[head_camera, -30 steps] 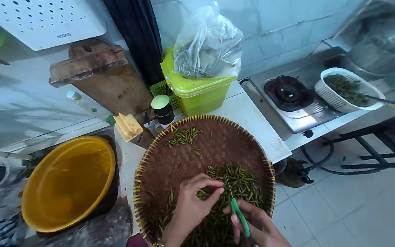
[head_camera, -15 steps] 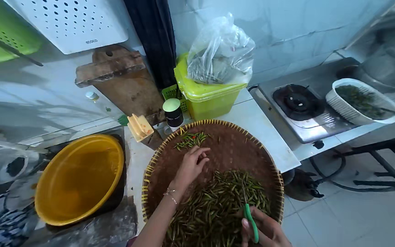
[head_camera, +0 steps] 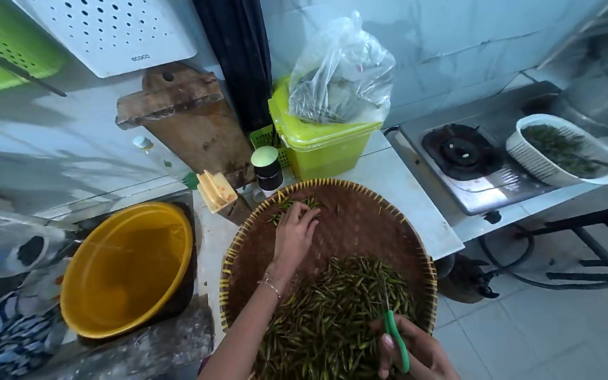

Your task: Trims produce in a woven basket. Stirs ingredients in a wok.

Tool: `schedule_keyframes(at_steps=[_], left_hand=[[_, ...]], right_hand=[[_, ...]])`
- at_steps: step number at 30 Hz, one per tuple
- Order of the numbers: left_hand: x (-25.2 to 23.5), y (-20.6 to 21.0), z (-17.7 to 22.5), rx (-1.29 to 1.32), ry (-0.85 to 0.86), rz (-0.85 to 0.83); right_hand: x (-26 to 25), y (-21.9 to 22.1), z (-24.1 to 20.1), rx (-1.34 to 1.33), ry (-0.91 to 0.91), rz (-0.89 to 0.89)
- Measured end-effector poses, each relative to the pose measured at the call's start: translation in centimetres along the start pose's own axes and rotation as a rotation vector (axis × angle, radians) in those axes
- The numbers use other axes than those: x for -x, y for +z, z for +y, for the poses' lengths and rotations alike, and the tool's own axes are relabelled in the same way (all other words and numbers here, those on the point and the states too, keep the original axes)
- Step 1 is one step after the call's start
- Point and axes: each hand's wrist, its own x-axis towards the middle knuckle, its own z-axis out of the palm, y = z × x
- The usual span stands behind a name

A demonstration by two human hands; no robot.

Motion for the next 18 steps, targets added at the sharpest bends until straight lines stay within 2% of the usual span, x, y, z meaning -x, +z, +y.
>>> schedule_keyframes(at_steps=[2,3,6,8,11,15,18], left_hand=[[1.1,-0.6,0.8,0.083,-0.012,-0.046],[1.7,-1.0,1.5,0.136,-0.019,-0.125],[2.8,-1.4,3.6,0.242,0.011,-0.481],[2.9,-1.1,4.5,0.212,0.022,-0.647],[2.5,-1.2,5.7,0.150,-0.094,-0.760],[3.0,-1.9,6.0,0.114,-0.222,-0.737],[4.3,-3.2,6.4,0.189,-0.220,-0.514]], right_hand=[[0.2,-0.3,-0.2,-0.004,-0.017,0.001],[0.3,-0.4,-0.2,-0.004,-0.028,0.005],[0.3,-0.5,-0.4,0.008,-0.047,0.005],[0.2,-0.4,-0.5,0.019,-0.052,-0.006],[0.3,-0.4,-0.5,0.015,-0.060,-0.030],[0.8,-0.6,0.1,0.007,-0.074,-0.049],[1.1,-1.1,0.5,0.079,-0.032,-0.094]])
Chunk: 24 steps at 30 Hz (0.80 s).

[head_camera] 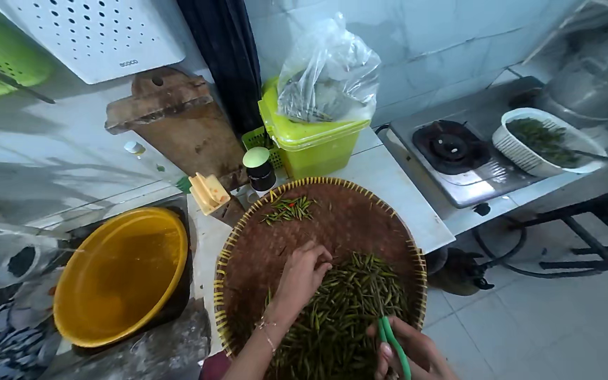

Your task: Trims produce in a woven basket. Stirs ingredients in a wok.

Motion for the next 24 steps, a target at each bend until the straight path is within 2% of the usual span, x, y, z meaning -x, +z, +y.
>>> schedule_keyframes(at_steps=[3,6,10,20,24], left_hand=[[2.2,-0.1,1.3,0.186,0.111,0.174],[4.0,0.0,2.6,0.346,0.177,0.212],[5.3,0.2,3.4,0.432,0.186,0.223],[5.2,0.5,3.0,0.465,0.193,0.218],[3.0,-1.2,0.9,0.303,0.112,0.284]], right_hand=[[0.2,0.0,0.3,0.086,0.057,-0.067],[-0.2,0.4,0.6,0.085,0.093,-0.076],[-0.6,0.7,0.4,0.047,0.099,-0.049],[-0.9,0.3,0.5,0.037,0.102,-0.067],[-0.8,0.4,0.3,-0.023,0.100,-0.017]])
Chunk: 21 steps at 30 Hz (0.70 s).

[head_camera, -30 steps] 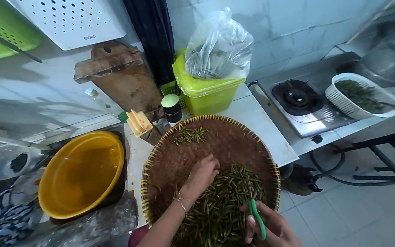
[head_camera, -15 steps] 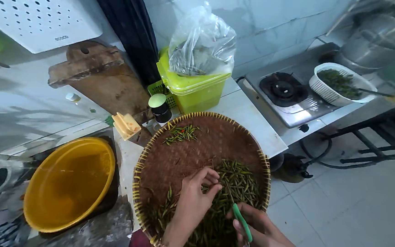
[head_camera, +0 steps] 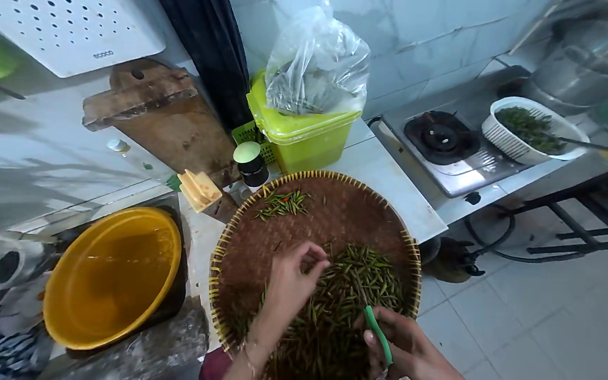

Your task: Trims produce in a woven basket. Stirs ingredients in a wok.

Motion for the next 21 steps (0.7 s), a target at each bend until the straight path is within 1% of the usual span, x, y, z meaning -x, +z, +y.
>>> schedule_keyframes(at_steps=[2,5,8,12,13,14,17,18,19,21], left_hand=[[-2.3,-1.3,-2.5,-0.137,-0.039,0.059],[-5.7,-2.7,-5.5,-0.321,-0.011,0.142],[-7.4,-3.3,-5.9,-0.468,0.041,0.144],[-6.7,-3.0,-5.5,-0.501,0.079,0.098],[-5.9,-2.7,-4.9,-0.484,0.103,0.063],[-4.5,-2.4,-4.1,-0.448,0.117,-0.021],[-0.3,-1.5,-2.5,-0.305,0.124,-0.427],[0.4,-1.3,-2.3,-0.310,0.109,-0.548],[0.9,-1.3,-2.2,-0.335,0.094,-0.631],[1.6,-1.3,-1.9,-0.405,0.054,-0.697]], right_hand=[[0.1,0.0,-0.1,-0.030,0.003,0.036],[0.1,-0.1,0.0,-0.022,-0.002,0.071],[0.1,-0.2,-0.1,-0.003,-0.006,0.065],[0.4,-0.3,-0.2,0.011,-0.041,0.048],[0.4,-0.4,-0.3,0.010,-0.047,0.053],[0.6,-0.4,-0.3,0.010,-0.050,0.058],[0.8,-0.4,-0.2,0.016,-0.051,0.060],[0.7,-0.3,-0.2,0.017,-0.050,0.055],[0.6,-0.3,-0.3,0.018,-0.048,0.047],[0.6,-0.1,-0.5,0.027,-0.043,0.029]])
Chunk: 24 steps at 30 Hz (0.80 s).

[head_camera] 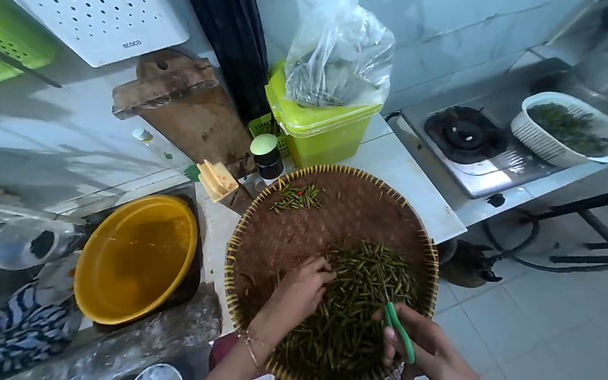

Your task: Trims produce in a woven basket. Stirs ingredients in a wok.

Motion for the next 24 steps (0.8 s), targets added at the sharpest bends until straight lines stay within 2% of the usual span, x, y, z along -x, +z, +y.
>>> schedule_keyframes(at_steps=[4,8,11,13,16,20,24], left_hand=[[0.4,-0.5,1.4,-0.088,-0.171,-0.068],[0.3,-1.3,1.0,0.012,-0.318,-0.075],[1.2,-1.3,0.6,0.133,-0.328,0.035],[2.2,-1.3,0.7,0.226,-0.303,0.175],[3.2,-1.0,0.9,0.401,-0.179,0.389],[3.3,-0.9,1.9,0.629,-0.041,0.489],[3.2,-0.6,2.2,0.743,0.033,0.527]], right_hand=[[0.0,0.2,-0.2,0.019,0.001,-0.014],[-0.1,0.5,-0.1,0.025,-0.010,-0.022],[0.1,0.6,0.2,0.009,-0.023,-0.042],[0.2,0.5,0.5,0.016,-0.022,-0.064],[0.4,0.4,0.8,0.123,-0.039,-0.133],[0.1,0.6,1.3,0.278,-0.084,-0.212],[-0.2,0.6,1.2,0.252,-0.071,-0.217]])
